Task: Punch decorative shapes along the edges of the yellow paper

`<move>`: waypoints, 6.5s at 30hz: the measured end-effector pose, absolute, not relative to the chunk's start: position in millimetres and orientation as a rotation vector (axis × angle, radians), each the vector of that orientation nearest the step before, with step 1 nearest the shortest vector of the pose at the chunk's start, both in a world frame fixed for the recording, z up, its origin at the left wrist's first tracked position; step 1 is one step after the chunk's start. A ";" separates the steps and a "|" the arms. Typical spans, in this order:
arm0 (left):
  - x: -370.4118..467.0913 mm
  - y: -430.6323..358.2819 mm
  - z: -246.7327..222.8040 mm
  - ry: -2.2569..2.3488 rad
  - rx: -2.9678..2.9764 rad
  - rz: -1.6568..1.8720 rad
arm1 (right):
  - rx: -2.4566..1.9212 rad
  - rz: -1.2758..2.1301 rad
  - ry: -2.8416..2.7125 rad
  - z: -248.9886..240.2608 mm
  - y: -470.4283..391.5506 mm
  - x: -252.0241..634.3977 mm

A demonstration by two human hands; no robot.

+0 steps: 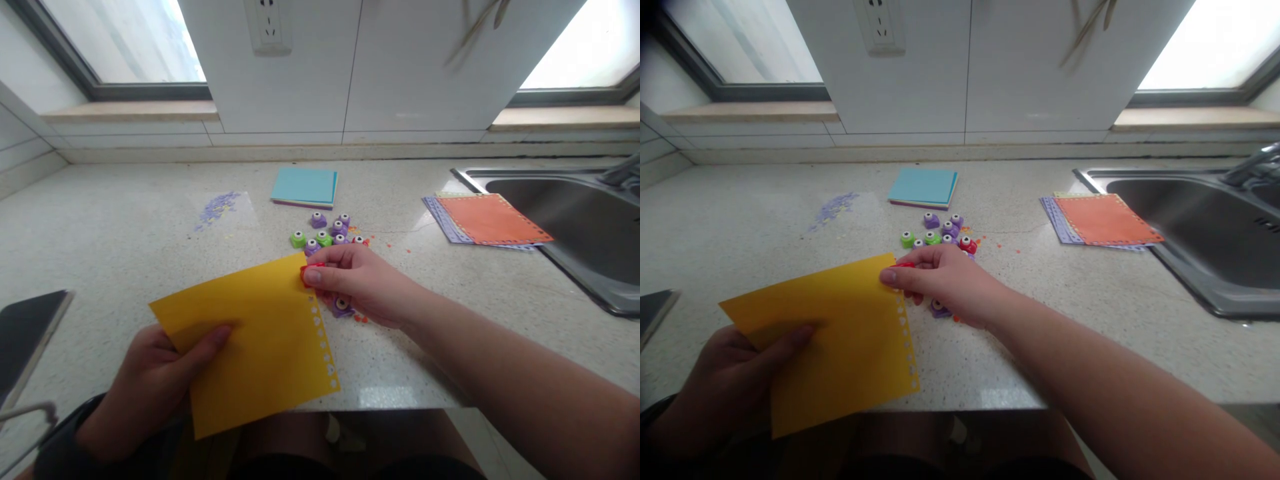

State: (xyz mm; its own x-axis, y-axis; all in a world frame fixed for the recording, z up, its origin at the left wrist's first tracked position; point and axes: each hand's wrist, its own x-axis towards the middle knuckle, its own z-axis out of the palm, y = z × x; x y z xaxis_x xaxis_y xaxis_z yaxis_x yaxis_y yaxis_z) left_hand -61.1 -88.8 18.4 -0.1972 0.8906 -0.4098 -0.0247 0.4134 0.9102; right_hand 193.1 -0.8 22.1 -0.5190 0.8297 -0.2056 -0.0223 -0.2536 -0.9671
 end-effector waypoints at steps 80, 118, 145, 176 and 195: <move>-69.3 -86.2 7.2 1.480 0.839 1.049 | -1.046 1.740 -1.504 17.1 -1.4 187.7; -65.6 -84.7 10.6 1.509 0.867 1.041 | -1.064 1.731 -1.479 18.2 -3.6 185.6; -69.0 -90.9 6.2 1.456 0.838 1.095 | -0.968 1.725 -1.479 20.1 -6.1 185.6; -63.5 -90.2 17.6 1.424 0.816 1.010 | -0.989 1.767 -1.398 18.9 -1.0 189.0; -78.5 -91.2 5.4 1.368 0.850 0.963 | -0.932 1.770 -1.427 13.1 -0.8 186.6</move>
